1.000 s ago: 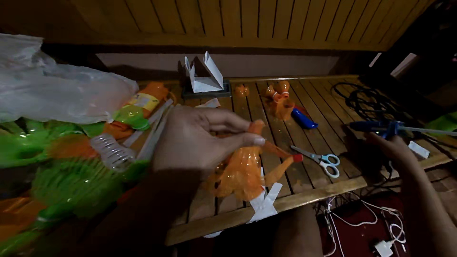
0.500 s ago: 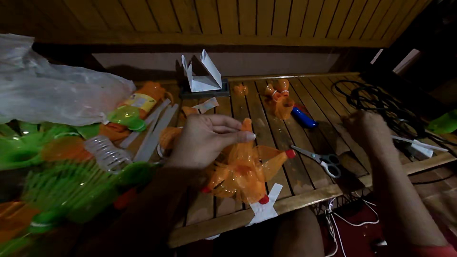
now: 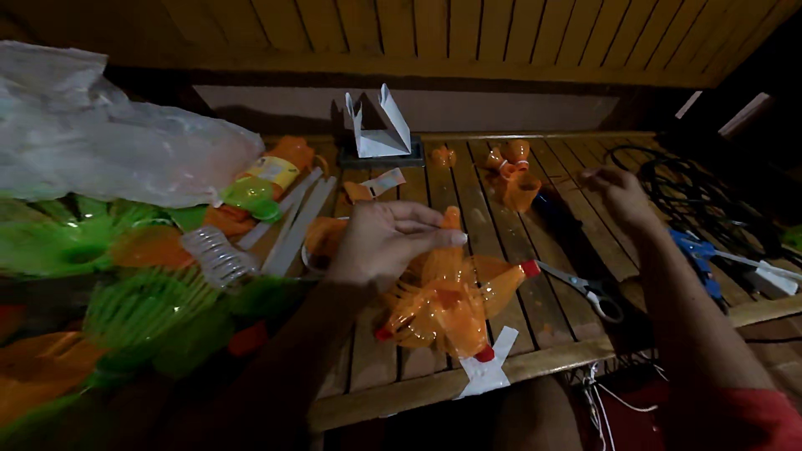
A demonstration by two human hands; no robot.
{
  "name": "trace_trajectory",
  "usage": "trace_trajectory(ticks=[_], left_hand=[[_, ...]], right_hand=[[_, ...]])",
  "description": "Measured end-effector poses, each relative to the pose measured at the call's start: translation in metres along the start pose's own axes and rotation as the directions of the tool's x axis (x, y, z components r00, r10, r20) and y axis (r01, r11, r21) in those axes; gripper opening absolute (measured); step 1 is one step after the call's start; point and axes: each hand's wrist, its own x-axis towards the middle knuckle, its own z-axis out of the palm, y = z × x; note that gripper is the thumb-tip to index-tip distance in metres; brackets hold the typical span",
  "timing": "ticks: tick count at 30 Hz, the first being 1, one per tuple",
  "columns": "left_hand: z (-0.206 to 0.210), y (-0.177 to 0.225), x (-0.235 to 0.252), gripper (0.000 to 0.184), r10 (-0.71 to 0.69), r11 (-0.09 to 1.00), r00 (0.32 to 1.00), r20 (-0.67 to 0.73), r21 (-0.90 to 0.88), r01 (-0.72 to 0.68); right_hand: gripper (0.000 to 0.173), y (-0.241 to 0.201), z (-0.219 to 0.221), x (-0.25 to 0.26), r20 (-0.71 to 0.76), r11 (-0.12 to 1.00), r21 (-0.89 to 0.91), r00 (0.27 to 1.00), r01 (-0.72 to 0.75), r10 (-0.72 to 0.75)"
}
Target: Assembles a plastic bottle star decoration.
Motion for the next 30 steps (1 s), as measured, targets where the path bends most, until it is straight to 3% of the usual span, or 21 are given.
trace_trajectory(ticks=[3, 5, 8, 13, 17, 25, 30], left_hand=[[0.003, 0.006, -0.001, 0.015, -0.039, 0.999, 0.999, -0.030, -0.013, 0.039], [0.002, 0.005, -0.001, 0.015, -0.033, 0.999, 0.999, -0.023, -0.018, 0.033], [0.001, 0.004, 0.000, 0.015, -0.055, 0.999, 0.998, -0.022, -0.004, 0.055], [-0.001, 0.003, 0.001, 0.015, -0.026, 0.999, 0.999, 0.033, -0.042, 0.027], [-0.006, -0.003, -0.001, 0.015, 0.114, 0.986, 0.985, 0.130, -0.138, -0.096], [-0.007, -0.008, -0.001, 0.017, 0.263, 0.949, 0.949, 0.174, -0.224, -0.222], [-0.010, -0.007, -0.003, 0.016, 0.231, 0.958, 0.955, 0.186, -0.216, -0.190]], right_hand=[[0.027, -0.028, -0.023, -0.010, -0.096, 0.938, 0.287, 0.980, 0.195, -0.174], [0.031, -0.058, -0.037, -0.023, -0.052, 0.873, 0.449, 0.981, 0.188, -0.185], [0.034, -0.092, -0.049, -0.041, 0.027, 0.836, 0.530, 0.982, 0.145, -0.187], [0.024, -0.115, -0.042, -0.068, 0.189, 0.941, 0.259, 0.944, 0.218, -0.271], [0.017, -0.127, -0.018, -0.073, 0.348, 0.915, 0.138, 0.846, 0.380, -0.404], [0.017, -0.157, 0.032, -0.065, 0.533, 0.890, 0.236, 0.714, 0.390, -0.454], [0.025, -0.157, 0.033, -0.064, 0.543, 0.918, 0.270, 0.741, 0.291, -0.395]])
